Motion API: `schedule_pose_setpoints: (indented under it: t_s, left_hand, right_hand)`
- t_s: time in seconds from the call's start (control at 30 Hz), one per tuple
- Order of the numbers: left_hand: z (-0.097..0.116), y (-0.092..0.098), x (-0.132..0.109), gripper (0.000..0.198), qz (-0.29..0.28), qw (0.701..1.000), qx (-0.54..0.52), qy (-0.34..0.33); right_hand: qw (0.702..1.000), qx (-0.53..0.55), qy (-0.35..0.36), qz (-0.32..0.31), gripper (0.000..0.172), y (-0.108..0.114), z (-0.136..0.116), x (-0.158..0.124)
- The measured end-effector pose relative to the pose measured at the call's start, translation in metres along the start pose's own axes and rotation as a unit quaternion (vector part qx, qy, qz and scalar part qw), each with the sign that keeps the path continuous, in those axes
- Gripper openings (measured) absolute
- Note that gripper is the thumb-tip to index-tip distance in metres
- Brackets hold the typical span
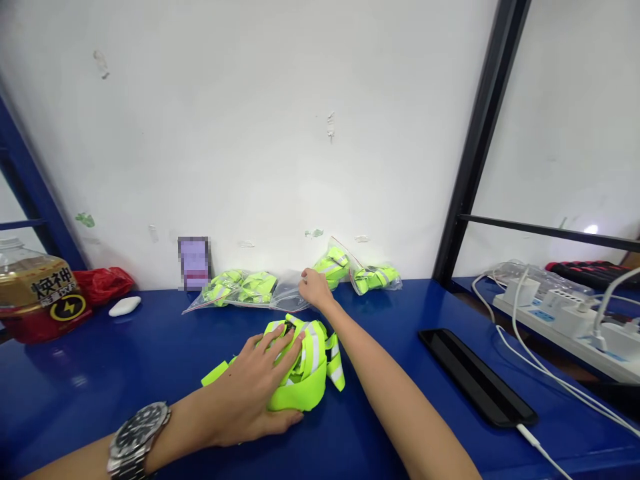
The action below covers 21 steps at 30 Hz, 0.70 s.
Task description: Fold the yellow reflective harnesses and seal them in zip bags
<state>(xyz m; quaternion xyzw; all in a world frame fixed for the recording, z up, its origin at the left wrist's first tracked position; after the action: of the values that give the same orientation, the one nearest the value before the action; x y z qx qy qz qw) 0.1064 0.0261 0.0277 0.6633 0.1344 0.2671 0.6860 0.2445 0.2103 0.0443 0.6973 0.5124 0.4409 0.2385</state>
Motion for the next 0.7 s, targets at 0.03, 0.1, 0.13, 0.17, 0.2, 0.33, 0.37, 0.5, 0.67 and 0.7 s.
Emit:
schedule_pose_setpoints:
  t_s: [0.03, 0.1, 0.13, 0.17, 0.2, 0.33, 0.37, 0.5, 0.67, 0.7]
  left_hand:
    - [0.001, 0.002, -0.004, 0.083, -0.004, 1.000, -0.001, -0.005]
    - [-0.001, 0.006, -0.013, 0.076, -0.012, 1.000, -0.008, -0.021]
    - [-0.003, 0.008, -0.018, 0.075, -0.018, 0.999, -0.014, -0.030]
    - [-0.006, 0.010, -0.024, 0.076, -0.026, 0.999, -0.021, -0.038]
    - [-0.009, 0.012, -0.030, 0.079, -0.035, 0.998, -0.028, -0.045]
    - [-0.024, 0.021, -0.050, 0.092, -0.050, 0.997, -0.046, -0.041]
    - [-0.029, 0.025, -0.053, 0.095, -0.039, 0.998, -0.049, -0.032]
    - [-0.043, 0.037, -0.058, 0.109, 0.005, 0.998, -0.061, 0.013]
    - [-0.057, 0.039, -0.059, 0.080, 0.013, 0.996, -0.085, 0.037]
    - [-0.060, 0.039, -0.059, 0.073, 0.016, 0.995, -0.095, 0.040]
  right_hand:
    - [1.000, -0.021, 0.012, -0.007, 0.029, -0.003, -0.002, 0.001]
    - [0.998, -0.056, 0.033, -0.021, 0.030, -0.006, -0.003, 0.002]
    - [0.996, -0.070, 0.043, -0.028, 0.030, -0.007, -0.002, 0.003]
    - [0.995, -0.082, 0.051, -0.034, 0.029, -0.007, -0.002, 0.002]
    - [0.993, -0.092, 0.058, -0.038, 0.028, -0.006, -0.001, 0.001]
    - [0.990, -0.113, 0.083, -0.033, 0.029, -0.001, 0.002, -0.006]
    - [0.989, -0.114, 0.087, -0.026, 0.030, 0.002, 0.002, -0.008]
    - [0.990, -0.094, 0.098, 0.026, 0.038, 0.023, -0.010, -0.022]
    - [0.976, 0.012, 0.217, 0.014, 0.034, 0.054, -0.048, -0.079]
    - [0.964, 0.047, 0.261, -0.019, 0.034, 0.057, -0.056, -0.097]
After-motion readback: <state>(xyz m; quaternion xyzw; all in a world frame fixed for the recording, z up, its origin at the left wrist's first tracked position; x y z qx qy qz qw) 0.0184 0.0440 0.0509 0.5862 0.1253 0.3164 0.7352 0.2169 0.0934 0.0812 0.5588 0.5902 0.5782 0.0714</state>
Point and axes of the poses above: each hand's wrist, its own x-axis towards the middle knuckle, its own y-axis out of the back of the hand, z = x × y, the point moved 7 cm from there along x, towards the middle knuckle, and after that the axes turned 11 degrees about -x, right-handed, at the moved point
